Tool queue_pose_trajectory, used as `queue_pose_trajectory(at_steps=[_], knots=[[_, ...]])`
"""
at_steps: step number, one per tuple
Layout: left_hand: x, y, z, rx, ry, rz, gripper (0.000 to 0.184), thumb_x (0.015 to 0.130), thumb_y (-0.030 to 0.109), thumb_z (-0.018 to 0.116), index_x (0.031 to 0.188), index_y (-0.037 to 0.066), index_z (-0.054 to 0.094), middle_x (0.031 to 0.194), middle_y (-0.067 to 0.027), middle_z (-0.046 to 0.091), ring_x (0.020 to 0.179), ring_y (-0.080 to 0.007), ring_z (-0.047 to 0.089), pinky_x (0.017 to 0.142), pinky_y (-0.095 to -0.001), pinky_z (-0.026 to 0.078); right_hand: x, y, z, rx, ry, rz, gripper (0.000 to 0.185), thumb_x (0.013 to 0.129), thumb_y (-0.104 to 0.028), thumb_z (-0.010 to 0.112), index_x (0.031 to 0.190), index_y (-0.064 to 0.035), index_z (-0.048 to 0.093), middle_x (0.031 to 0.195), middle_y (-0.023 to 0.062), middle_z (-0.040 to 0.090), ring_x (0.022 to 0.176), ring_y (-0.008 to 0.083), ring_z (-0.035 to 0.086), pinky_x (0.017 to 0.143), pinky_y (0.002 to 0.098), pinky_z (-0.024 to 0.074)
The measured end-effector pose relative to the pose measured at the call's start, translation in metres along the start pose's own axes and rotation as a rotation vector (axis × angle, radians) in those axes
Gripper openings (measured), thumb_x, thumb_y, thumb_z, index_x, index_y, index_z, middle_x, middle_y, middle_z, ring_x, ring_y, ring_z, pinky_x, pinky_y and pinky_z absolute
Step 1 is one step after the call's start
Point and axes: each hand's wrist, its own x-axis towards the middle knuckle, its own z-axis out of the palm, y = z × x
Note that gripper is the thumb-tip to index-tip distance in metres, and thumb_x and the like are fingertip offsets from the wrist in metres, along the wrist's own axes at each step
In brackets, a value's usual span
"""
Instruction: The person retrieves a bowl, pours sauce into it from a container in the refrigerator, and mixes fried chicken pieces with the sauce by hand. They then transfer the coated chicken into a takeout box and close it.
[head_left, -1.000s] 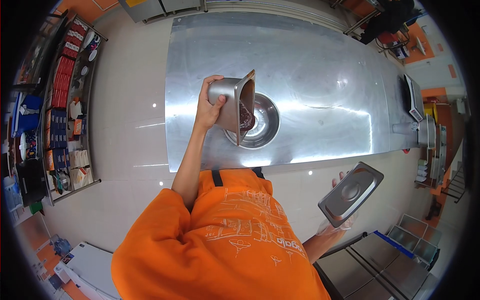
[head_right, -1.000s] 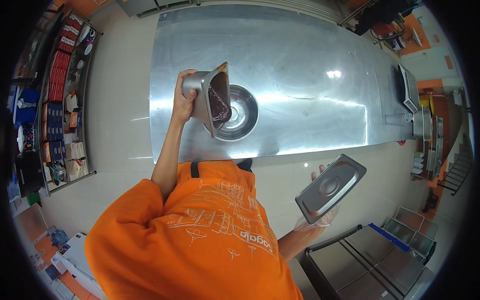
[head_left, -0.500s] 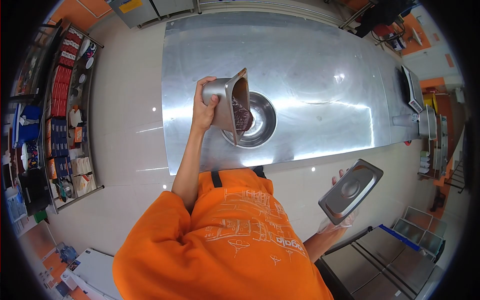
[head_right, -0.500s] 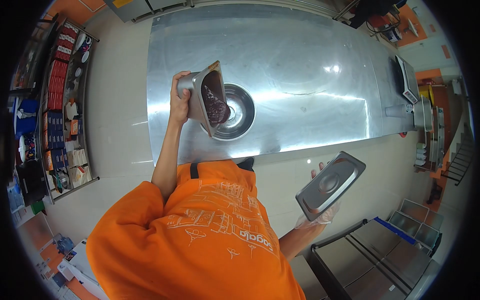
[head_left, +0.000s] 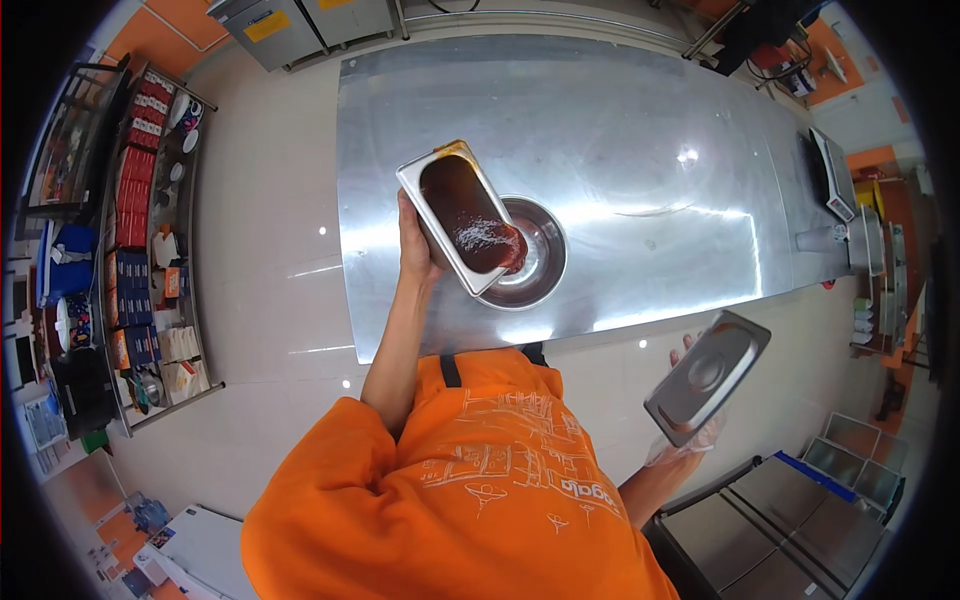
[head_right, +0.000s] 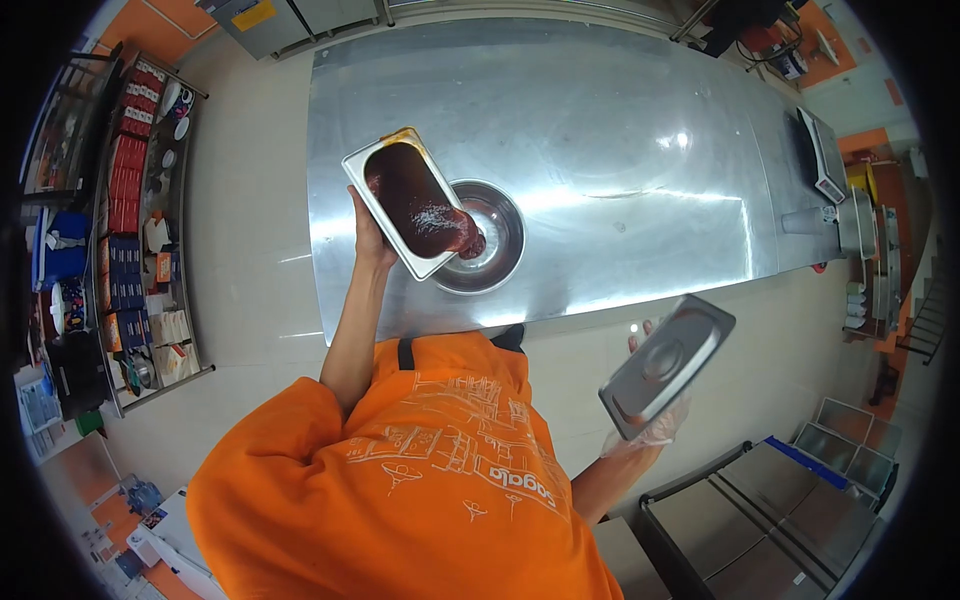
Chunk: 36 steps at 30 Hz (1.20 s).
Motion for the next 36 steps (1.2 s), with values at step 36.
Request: queue_pose_trajectory(at_steps=[36], knots=[[-0.002, 0.016, 0.016, 0.011, 0.002, -0.013, 0.071, 0.098, 0.064, 0.038, 0.141, 0.008, 0.046, 0.133, -0.0105, 0.057, 0.119, -0.0252, 0.058, 0.101, -0.0408, 0.050, 0.015, 0.066, 0.142, 0.004, -0.391, 0.701, 0.037, 0.094, -0.017, 0.067, 0.127, -0.0028, 0.057, 0.107, 0.0074, 0.068, 0.085, 0.0118, 0.067, 0.071, 0.0203, 0.0552]])
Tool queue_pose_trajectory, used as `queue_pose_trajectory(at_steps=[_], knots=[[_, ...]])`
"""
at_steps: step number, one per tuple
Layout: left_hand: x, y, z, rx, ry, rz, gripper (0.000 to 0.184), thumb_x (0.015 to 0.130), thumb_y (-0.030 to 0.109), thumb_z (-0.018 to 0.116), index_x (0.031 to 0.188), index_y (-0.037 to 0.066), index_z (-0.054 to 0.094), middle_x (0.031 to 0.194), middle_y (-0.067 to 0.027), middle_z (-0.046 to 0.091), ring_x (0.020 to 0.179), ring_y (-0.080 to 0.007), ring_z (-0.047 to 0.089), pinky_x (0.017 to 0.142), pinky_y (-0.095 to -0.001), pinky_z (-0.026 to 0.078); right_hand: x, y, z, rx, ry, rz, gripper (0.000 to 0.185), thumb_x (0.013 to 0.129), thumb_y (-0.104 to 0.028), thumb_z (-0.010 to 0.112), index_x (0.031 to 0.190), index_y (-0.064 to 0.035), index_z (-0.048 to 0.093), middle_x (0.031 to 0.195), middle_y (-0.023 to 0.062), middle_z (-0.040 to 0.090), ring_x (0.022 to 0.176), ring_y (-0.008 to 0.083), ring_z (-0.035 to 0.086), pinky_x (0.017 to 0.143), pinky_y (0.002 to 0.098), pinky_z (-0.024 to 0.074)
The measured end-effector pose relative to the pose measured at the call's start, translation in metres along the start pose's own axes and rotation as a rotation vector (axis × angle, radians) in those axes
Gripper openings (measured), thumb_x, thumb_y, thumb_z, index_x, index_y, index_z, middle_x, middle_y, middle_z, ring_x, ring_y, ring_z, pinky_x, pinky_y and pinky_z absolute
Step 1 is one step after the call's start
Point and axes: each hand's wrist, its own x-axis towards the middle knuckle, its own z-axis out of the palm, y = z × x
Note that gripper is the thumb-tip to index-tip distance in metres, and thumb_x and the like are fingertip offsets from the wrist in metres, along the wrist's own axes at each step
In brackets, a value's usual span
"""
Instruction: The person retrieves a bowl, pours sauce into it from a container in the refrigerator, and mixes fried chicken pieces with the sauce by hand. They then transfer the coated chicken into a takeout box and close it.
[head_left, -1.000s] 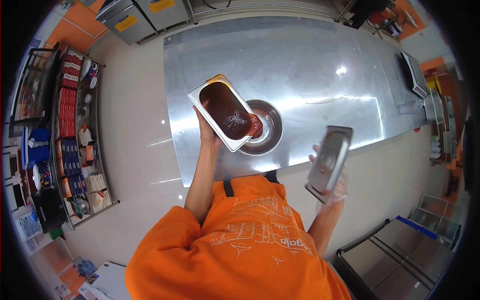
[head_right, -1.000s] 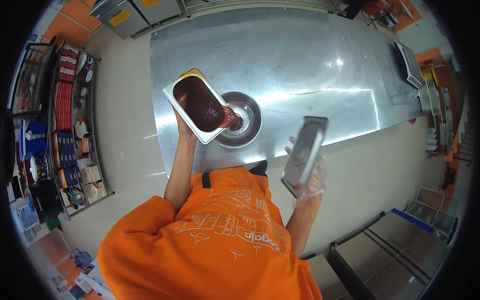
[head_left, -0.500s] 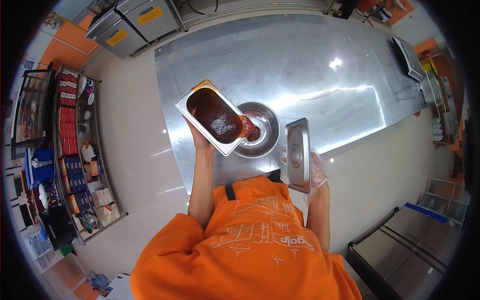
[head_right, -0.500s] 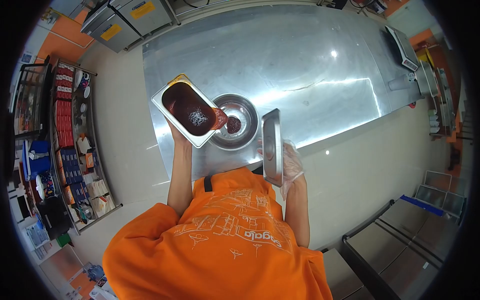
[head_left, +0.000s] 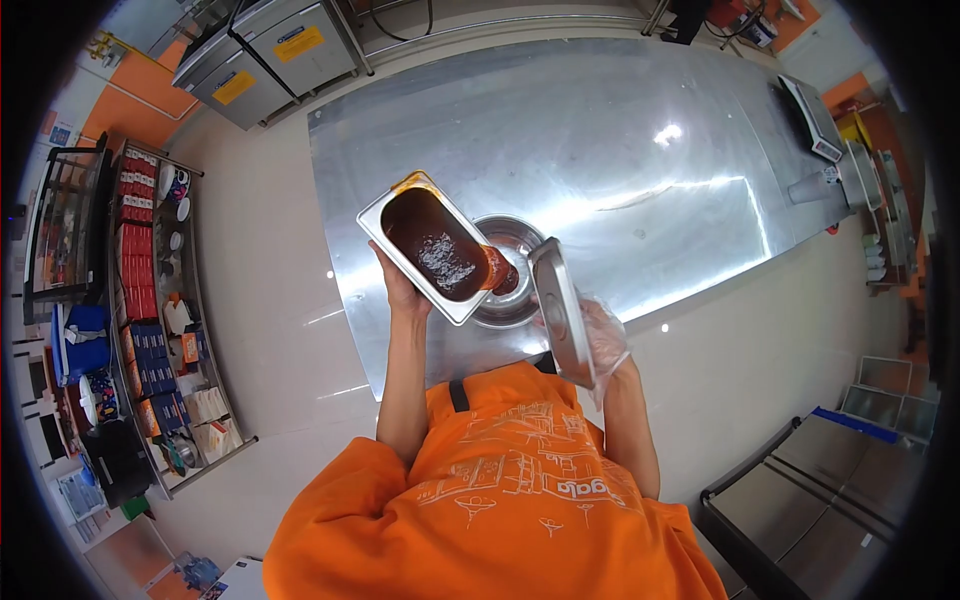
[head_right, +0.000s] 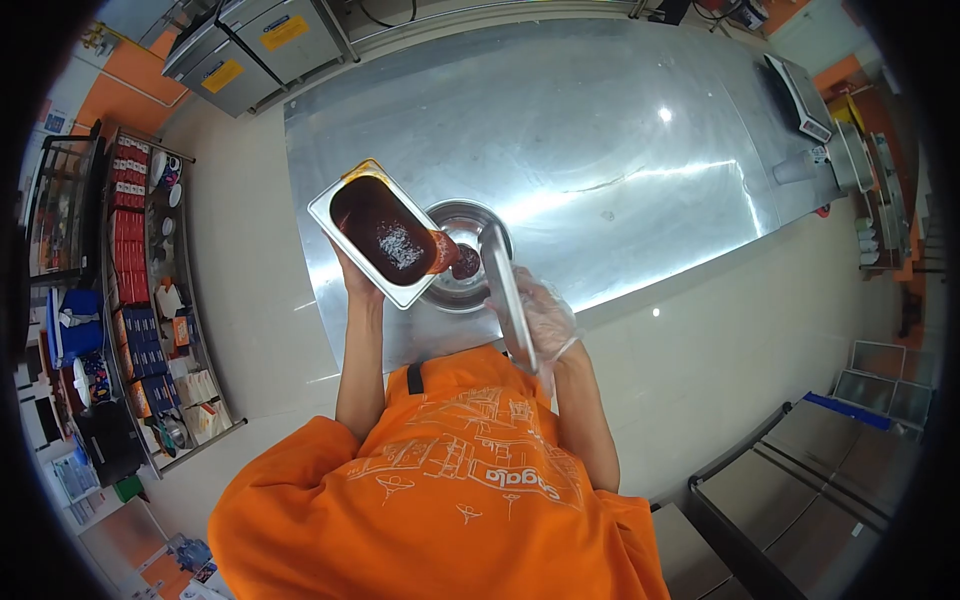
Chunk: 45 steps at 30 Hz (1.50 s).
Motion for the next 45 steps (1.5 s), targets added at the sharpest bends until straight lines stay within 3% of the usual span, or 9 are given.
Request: queue_pose_trajectory(at_steps=[4, 7, 13, 18, 22, 27, 34, 41, 45], knots=[[-0.002, -0.002, -0.004, 0.018, 0.036, -0.014, 0.070, 0.098, 0.064, 0.039, 0.141, 0.008, 0.047, 0.130, -0.0109, 0.059, 0.116, -0.0252, 0.060, 0.099, -0.0406, 0.052, -0.003, 0.000, 0.003, 0.302, -0.237, 0.001, 0.030, 0.097, -0.014, 0.062, 0.125, -0.0067, 0.057, 0.105, 0.0020, 0.064, 0.087, 0.0093, 0.063, 0.073, 0.0185, 0.0535], [-0.002, -0.002, -0.004, 0.005, 0.052, -0.016, 0.070, 0.098, 0.064, 0.040, 0.141, 0.008, 0.046, 0.129, -0.0110, 0.059, 0.114, -0.0251, 0.061, 0.097, -0.0404, 0.053, -0.007, -0.001, 0.013, 0.247, -0.149, 0.002, 0.017, 0.095, -0.018, 0.062, 0.107, -0.0054, 0.063, 0.092, 0.0063, 0.066, 0.075, 0.0151, 0.066, 0.060, 0.0277, 0.0571], [0.004, -0.006, -0.016, -0.002, 0.037, 0.018, 0.065, 0.100, 0.060, 0.042, 0.142, 0.011, 0.040, 0.131, -0.0110, 0.058, 0.114, -0.0241, 0.061, 0.095, -0.0400, 0.055, 0.001, 0.010, 0.012, 0.346, -0.268, 0.051, 0.047, 0.096, -0.020, 0.064, 0.140, -0.0102, 0.050, 0.111, 0.0011, 0.063, 0.094, 0.0101, 0.062, 0.078, 0.0223, 0.0554], [0.004, -0.011, -0.029, 0.018, 0.041, 0.035, 0.063, 0.099, 0.060, 0.041, 0.139, 0.011, 0.042, 0.128, -0.0116, 0.058, 0.113, -0.0234, 0.062, 0.093, -0.0386, 0.056, 0.023, 0.017, 0.005, 0.317, -0.232, 0.127, 0.042, 0.096, -0.014, 0.061, 0.137, -0.0113, 0.051, 0.106, 0.0022, 0.064, 0.087, 0.0103, 0.063, 0.070, 0.0228, 0.0559], [0.003, -0.010, -0.031, 0.047, 0.086, 0.041, 0.074, 0.099, 0.065, 0.034, 0.140, 0.005, 0.047, 0.126, -0.0135, 0.062, 0.111, -0.0250, 0.064, 0.095, -0.0405, 0.056, 0.034, 0.028, 0.014, 0.313, -0.165, -0.034, 0.023, 0.099, -0.023, 0.059, 0.113, -0.0062, 0.065, 0.097, 0.0051, 0.070, 0.082, 0.0144, 0.067, 0.068, 0.0280, 0.0582], [0.002, -0.006, -0.030, 0.022, 0.108, 0.023, 0.074, 0.098, 0.066, 0.034, 0.139, 0.005, 0.048, 0.125, -0.0137, 0.062, 0.111, -0.0252, 0.064, 0.094, -0.0407, 0.056, 0.057, 0.035, -0.014, 0.181, -0.157, -0.028, 0.038, 0.099, -0.013, 0.057, 0.136, -0.0104, 0.050, 0.103, 0.0006, 0.064, 0.082, 0.0096, 0.063, 0.069, 0.0226, 0.0548], [0.000, -0.006, -0.035, 0.060, 0.096, 0.030, 0.073, 0.099, 0.065, 0.036, 0.139, 0.005, 0.048, 0.126, -0.0138, 0.062, 0.111, -0.0256, 0.064, 0.094, -0.0411, 0.056, 0.019, 0.013, 0.004, 0.271, 0.020, 0.046, 0.036, 0.097, -0.027, 0.064, 0.127, -0.0076, 0.060, 0.100, 0.0012, 0.065, 0.081, 0.0093, 0.062, 0.069, 0.0222, 0.0541], [0.003, -0.008, -0.032, 0.096, 0.073, 0.022, 0.073, 0.098, 0.065, 0.036, 0.139, 0.005, 0.047, 0.127, -0.0136, 0.061, 0.112, -0.0256, 0.063, 0.095, -0.0410, 0.056, 0.039, 0.028, 0.017, 0.201, -0.227, -0.081, 0.045, 0.098, -0.015, 0.061, 0.139, -0.0076, 0.047, 0.107, 0.0011, 0.063, 0.081, 0.0068, 0.061, 0.067, 0.0182, 0.0521], [0.003, -0.005, -0.030, -0.043, 0.051, 0.007, 0.061, 0.097, 0.060, 0.048, 0.131, 0.010, 0.041, 0.124, -0.0120, 0.058, 0.109, -0.0229, 0.064, 0.089, -0.0381, 0.059, 0.042, 0.032, -0.004, 0.161, -0.108, -0.085, 0.045, 0.097, -0.012, 0.061, 0.140, -0.0080, 0.047, 0.108, 0.0008, 0.063, 0.085, 0.0076, 0.063, 0.071, 0.0193, 0.0540]])
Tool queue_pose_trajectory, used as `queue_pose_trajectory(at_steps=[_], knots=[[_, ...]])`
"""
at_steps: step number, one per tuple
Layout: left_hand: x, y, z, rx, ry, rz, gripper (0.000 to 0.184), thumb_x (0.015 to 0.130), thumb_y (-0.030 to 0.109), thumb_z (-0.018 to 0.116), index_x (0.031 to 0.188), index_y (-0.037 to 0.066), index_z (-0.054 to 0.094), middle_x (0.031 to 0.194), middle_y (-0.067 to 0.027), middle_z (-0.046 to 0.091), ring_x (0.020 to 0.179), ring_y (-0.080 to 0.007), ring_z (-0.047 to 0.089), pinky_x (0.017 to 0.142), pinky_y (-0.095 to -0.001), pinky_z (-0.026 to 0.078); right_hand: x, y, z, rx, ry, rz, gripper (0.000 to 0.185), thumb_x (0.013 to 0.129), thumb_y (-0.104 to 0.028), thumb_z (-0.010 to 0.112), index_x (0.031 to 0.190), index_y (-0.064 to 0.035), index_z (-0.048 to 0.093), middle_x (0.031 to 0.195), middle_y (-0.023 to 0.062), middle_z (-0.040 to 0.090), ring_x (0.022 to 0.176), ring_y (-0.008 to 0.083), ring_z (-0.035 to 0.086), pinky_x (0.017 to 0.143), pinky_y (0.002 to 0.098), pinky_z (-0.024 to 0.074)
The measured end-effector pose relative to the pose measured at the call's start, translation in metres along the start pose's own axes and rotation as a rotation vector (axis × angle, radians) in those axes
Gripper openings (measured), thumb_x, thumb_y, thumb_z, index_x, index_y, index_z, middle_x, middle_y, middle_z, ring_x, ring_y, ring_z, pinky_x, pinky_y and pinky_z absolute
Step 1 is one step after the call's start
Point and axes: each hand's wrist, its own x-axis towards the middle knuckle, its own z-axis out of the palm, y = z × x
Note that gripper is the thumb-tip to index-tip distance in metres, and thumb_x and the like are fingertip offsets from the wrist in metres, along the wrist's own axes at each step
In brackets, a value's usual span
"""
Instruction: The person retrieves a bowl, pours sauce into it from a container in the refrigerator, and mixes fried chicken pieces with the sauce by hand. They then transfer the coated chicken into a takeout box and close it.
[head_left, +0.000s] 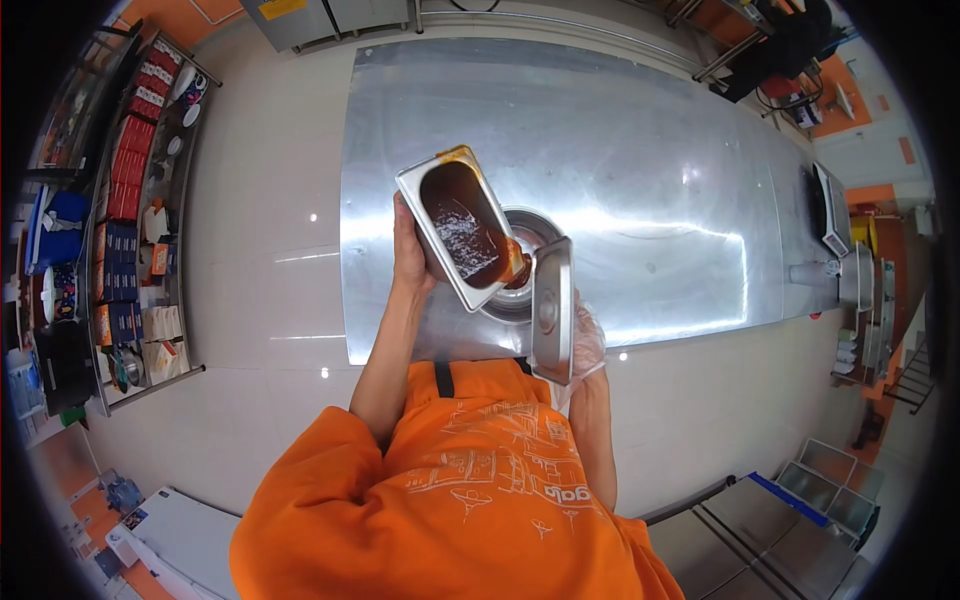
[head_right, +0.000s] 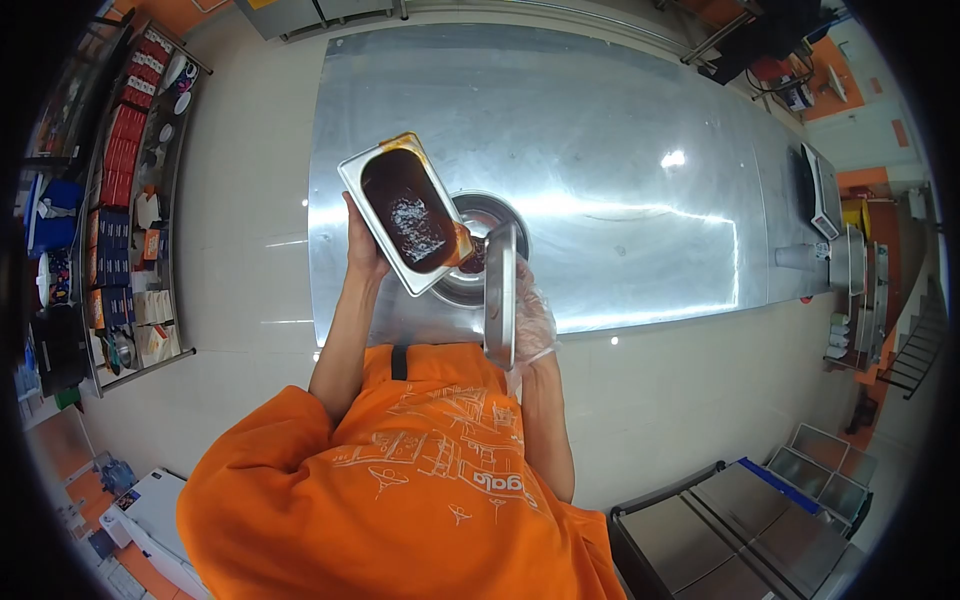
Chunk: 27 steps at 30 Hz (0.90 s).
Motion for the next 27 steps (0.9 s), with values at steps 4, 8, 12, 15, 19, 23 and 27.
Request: queue_pose_trajectory(at_steps=[4, 8, 12, 15, 19, 23, 27], knots=[[-0.002, 0.005, 0.000, -0.030, -0.022, -0.021, 0.057, 0.099, 0.057, 0.044, 0.133, 0.011, 0.042, 0.125, -0.0130, 0.059, 0.110, -0.0247, 0.065, 0.090, -0.0402, 0.059, -0.013, -0.009, -0.006, 0.051, -0.028, -0.033, 0.044, 0.098, -0.022, 0.060, 0.138, -0.0081, 0.050, 0.111, 0.0013, 0.063, 0.092, 0.0099, 0.063, 0.077, 0.0234, 0.0546], [-0.001, 0.004, -0.001, 0.020, -0.015, -0.004, 0.058, 0.099, 0.058, 0.044, 0.132, 0.010, 0.041, 0.124, -0.0130, 0.059, 0.110, -0.0243, 0.064, 0.090, -0.0401, 0.059, -0.024, -0.014, 0.011, 0.105, -0.092, -0.031, 0.045, 0.099, -0.027, 0.060, 0.138, -0.0080, 0.050, 0.115, 0.0023, 0.062, 0.097, 0.0098, 0.061, 0.080, 0.0238, 0.0524], [-0.002, 0.001, 0.002, 0.064, -0.022, 0.015, 0.061, 0.098, 0.059, 0.047, 0.133, 0.010, 0.040, 0.126, -0.0132, 0.057, 0.113, -0.0239, 0.062, 0.091, -0.0393, 0.058, -0.028, -0.015, 0.046, 0.080, -0.110, -0.011, 0.053, 0.099, -0.034, 0.059, 0.142, -0.0092, 0.042, 0.109, 0.0040, 0.061, 0.091, 0.0102, 0.060, 0.076, 0.0222, 0.0511], [-0.002, 0.001, -0.003, 0.111, -0.010, 0.016, 0.068, 0.096, 0.063, 0.046, 0.136, 0.009, 0.041, 0.128, -0.0134, 0.056, 0.114, -0.0243, 0.061, 0.094, -0.0396, 0.056, -0.008, 0.003, 0.033, 0.222, -0.191, 0.036, 0.035, 0.096, -0.024, 0.064, 0.127, -0.0073, 0.060, 0.107, 0.0048, 0.066, 0.091, 0.0144, 0.064, 0.076, 0.0239, 0.0546], [-0.002, -0.002, -0.006, 0.130, 0.019, 0.029, 0.074, 0.097, 0.066, 0.038, 0.141, 0.006, 0.046, 0.128, -0.0137, 0.060, 0.113, -0.0262, 0.063, 0.097, -0.0420, 0.054, 0.006, 0.005, 0.030, 0.045, 0.026, 0.006, 0.049, 0.099, -0.012, 0.060, 0.143, -0.0133, 0.039, 0.099, 0.0041, 0.059, 0.078, 0.0081, 0.059, 0.061, 0.0186, 0.0519], [-0.001, 0.000, -0.008, 0.082, -0.005, 0.007, 0.068, 0.095, 0.063, 0.047, 0.136, 0.009, 0.042, 0.127, -0.0129, 0.057, 0.113, -0.0237, 0.061, 0.094, -0.0395, 0.056, 0.001, -0.001, 0.011, 0.101, -0.048, 0.004, 0.049, 0.097, -0.004, 0.058, 0.142, -0.0096, 0.040, 0.118, 0.0043, 0.058, 0.092, 0.0081, 0.061, 0.074, 0.0171, 0.0532], [-0.002, 0.000, -0.004, 0.063, -0.023, 0.005, 0.065, 0.094, 0.062, 0.051, 0.133, 0.011, 0.040, 0.126, -0.0125, 0.056, 0.113, -0.0227, 0.061, 0.093, -0.0385, 0.057, -0.025, -0.008, 0.029, 0.142, -0.133, 0.030, 0.042, 0.099, -0.012, 0.057, 0.139, -0.0084, 0.046, 0.116, 0.0027, 0.061, 0.098, 0.0092, 0.061, 0.081, 0.0194, 0.0531]])
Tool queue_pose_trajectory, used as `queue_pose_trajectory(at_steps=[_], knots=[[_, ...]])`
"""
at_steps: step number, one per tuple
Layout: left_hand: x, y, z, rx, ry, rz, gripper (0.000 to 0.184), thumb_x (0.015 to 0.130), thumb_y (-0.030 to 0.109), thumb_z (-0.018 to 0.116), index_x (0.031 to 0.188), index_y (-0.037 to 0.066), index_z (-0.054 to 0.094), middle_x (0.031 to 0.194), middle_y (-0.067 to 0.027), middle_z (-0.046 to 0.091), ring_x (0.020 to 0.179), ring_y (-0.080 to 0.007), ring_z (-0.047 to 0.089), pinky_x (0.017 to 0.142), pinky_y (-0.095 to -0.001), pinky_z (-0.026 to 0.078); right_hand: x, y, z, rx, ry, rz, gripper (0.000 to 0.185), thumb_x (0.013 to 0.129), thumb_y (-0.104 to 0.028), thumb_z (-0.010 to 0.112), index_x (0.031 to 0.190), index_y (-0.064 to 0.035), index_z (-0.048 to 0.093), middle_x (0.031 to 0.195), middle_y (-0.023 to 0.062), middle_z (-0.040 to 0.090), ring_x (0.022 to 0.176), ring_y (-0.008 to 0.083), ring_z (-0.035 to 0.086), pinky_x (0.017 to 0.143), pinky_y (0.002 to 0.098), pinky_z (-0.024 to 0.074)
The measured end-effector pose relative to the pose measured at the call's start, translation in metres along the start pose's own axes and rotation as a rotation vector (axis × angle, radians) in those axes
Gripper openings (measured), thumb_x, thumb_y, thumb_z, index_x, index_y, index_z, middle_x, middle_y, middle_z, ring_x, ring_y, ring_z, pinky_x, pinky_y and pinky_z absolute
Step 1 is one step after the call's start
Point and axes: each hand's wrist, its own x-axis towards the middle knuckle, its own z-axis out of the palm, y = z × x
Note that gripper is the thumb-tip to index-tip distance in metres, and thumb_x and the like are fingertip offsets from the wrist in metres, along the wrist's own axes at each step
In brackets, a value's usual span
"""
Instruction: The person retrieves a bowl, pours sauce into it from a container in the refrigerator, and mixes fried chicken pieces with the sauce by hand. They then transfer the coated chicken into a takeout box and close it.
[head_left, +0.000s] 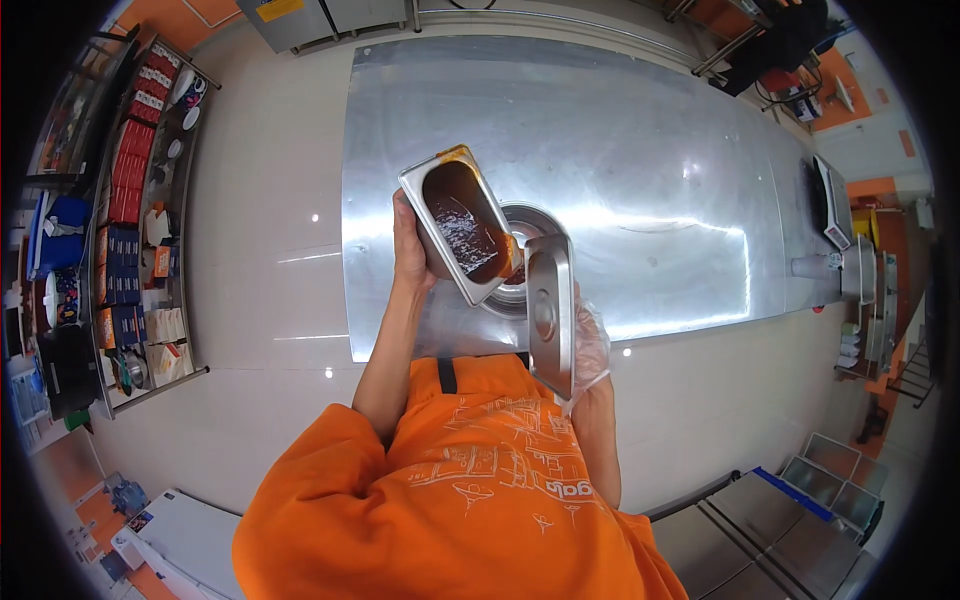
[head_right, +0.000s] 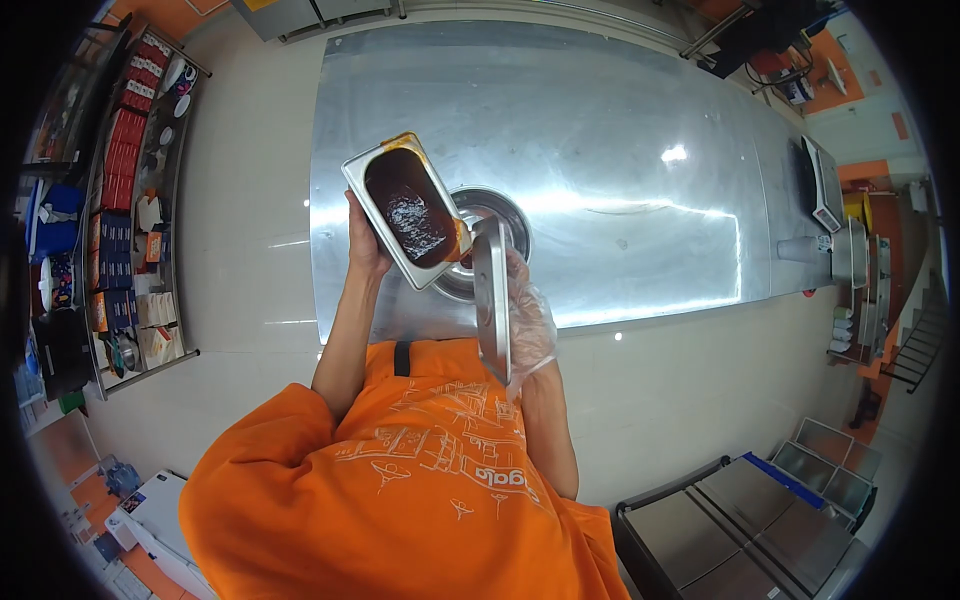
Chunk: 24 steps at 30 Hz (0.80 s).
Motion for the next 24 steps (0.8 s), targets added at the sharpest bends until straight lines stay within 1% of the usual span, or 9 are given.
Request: queue_pose_trajectory(at_steps=[3, 6, 8, 11, 14, 15, 17, 20, 24], knots=[[0.000, -0.004, 0.004, 0.036, 0.061, 0.021, 0.072, 0.098, 0.065, 0.038, 0.138, 0.006, 0.049, 0.125, -0.0129, 0.062, 0.110, -0.0248, 0.064, 0.094, -0.0407, 0.055, -0.006, 0.011, 0.003, 0.154, -0.042, 0.028, 0.044, 0.097, -0.014, 0.060, 0.138, -0.0084, 0.047, 0.115, 0.0036, 0.061, 0.097, 0.0113, 0.062, 0.082, 0.0215, 0.0536], [0.001, -0.005, 0.003, -0.057, 0.030, 0.009, 0.058, 0.098, 0.058, 0.047, 0.132, 0.011, 0.040, 0.127, -0.0112, 0.056, 0.112, -0.0222, 0.061, 0.093, -0.0390, 0.056, 0.000, 0.018, -0.012, 0.123, -0.007, 0.012, 0.042, 0.096, -0.016, 0.062, 0.136, -0.0081, 0.049, 0.109, 0.0039, 0.063, 0.090, 0.0124, 0.064, 0.077, 0.0235, 0.0557], [0.000, -0.006, 0.006, -0.080, 0.053, 0.012, 0.057, 0.099, 0.057, 0.045, 0.133, 0.011, 0.042, 0.126, -0.0110, 0.057, 0.112, -0.0227, 0.062, 0.093, -0.0392, 0.056, 0.001, 0.017, -0.016, 0.032, 0.006, -0.046, 0.039, 0.097, -0.017, 0.061, 0.134, -0.0078, 0.051, 0.103, 0.0039, 0.064, 0.086, 0.0132, 0.065, 0.073, 0.0248, 0.0566], [-0.002, -0.001, 0.014, -0.107, 0.071, -0.002, 0.060, 0.100, 0.058, 0.043, 0.136, 0.009, 0.044, 0.126, -0.0115, 0.059, 0.111, -0.0237, 0.062, 0.094, -0.0395, 0.055, -0.003, 0.015, -0.023, 0.072, 0.339, -0.012, 0.028, 0.097, -0.018, 0.060, 0.123, -0.0071, 0.058, 0.094, 0.0040, 0.065, 0.079, 0.0137, 0.065, 0.065, 0.0266, 0.0571], [-0.007, 0.002, 0.024, -0.119, 0.105, -0.020, 0.067, 0.099, 0.061, 0.040, 0.137, 0.007, 0.047, 0.126, -0.0126, 0.061, 0.111, -0.0247, 0.062, 0.095, -0.0393, 0.054, -0.009, 0.016, -0.039, 0.087, 0.410, 0.080, 0.019, 0.098, -0.019, 0.059, 0.113, -0.0075, 0.061, 0.090, 0.0045, 0.066, 0.076, 0.0152, 0.066, 0.062, 0.0278, 0.0573], [-0.008, 0.001, 0.025, -0.128, 0.108, -0.026, 0.067, 0.099, 0.062, 0.040, 0.137, 0.007, 0.047, 0.126, -0.0127, 0.061, 0.111, -0.0247, 0.062, 0.095, -0.0394, 0.054, -0.013, 0.018, -0.042, 0.089, 0.322, 0.062, 0.016, 0.099, -0.022, 0.057, 0.107, -0.0083, 0.060, 0.089, 0.0051, 0.066, 0.072, 0.0166, 0.066, 0.059, 0.0294, 0.0575], [-0.008, 0.000, 0.024, -0.144, 0.080, -0.048, 0.066, 0.099, 0.061, 0.040, 0.138, 0.008, 0.046, 0.127, -0.0122, 0.060, 0.112, -0.0249, 0.062, 0.096, -0.0398, 0.054, -0.028, 0.027, -0.037, -0.490, 0.288, -0.199, 0.018, 0.100, -0.024, 0.055, 0.108, -0.0084, 0.060, 0.088, 0.0053, 0.065, 0.072, 0.0170, 0.066, 0.059, 0.0299, 0.0577], [-0.005, -0.008, 0.019, -0.097, 0.116, 0.012, 0.063, 0.100, 0.060, 0.041, 0.138, 0.010, 0.043, 0.129, -0.0112, 0.057, 0.114, -0.0247, 0.061, 0.096, -0.0399, 0.054, -0.034, 0.011, -0.013, -0.014, 0.287, 0.088, 0.018, 0.100, -0.023, 0.052, 0.108, -0.0084, 0.060, 0.089, 0.0063, 0.065, 0.072, 0.0173, 0.066, 0.059, 0.0309, 0.0583], [-0.001, -0.013, 0.009, -0.028, 0.097, 0.035, 0.066, 0.099, 0.062, 0.041, 0.139, 0.010, 0.043, 0.130, -0.0108, 0.057, 0.116, -0.0247, 0.059, 0.098, -0.0403, 0.052, -0.030, 0.015, -0.024, 0.058, 0.335, 0.156, 0.022, 0.100, -0.021, 0.054, 0.116, -0.0081, 0.060, 0.094, 0.0060, 0.065, 0.075, 0.0156, 0.066, 0.061, 0.0296, 0.0585]])
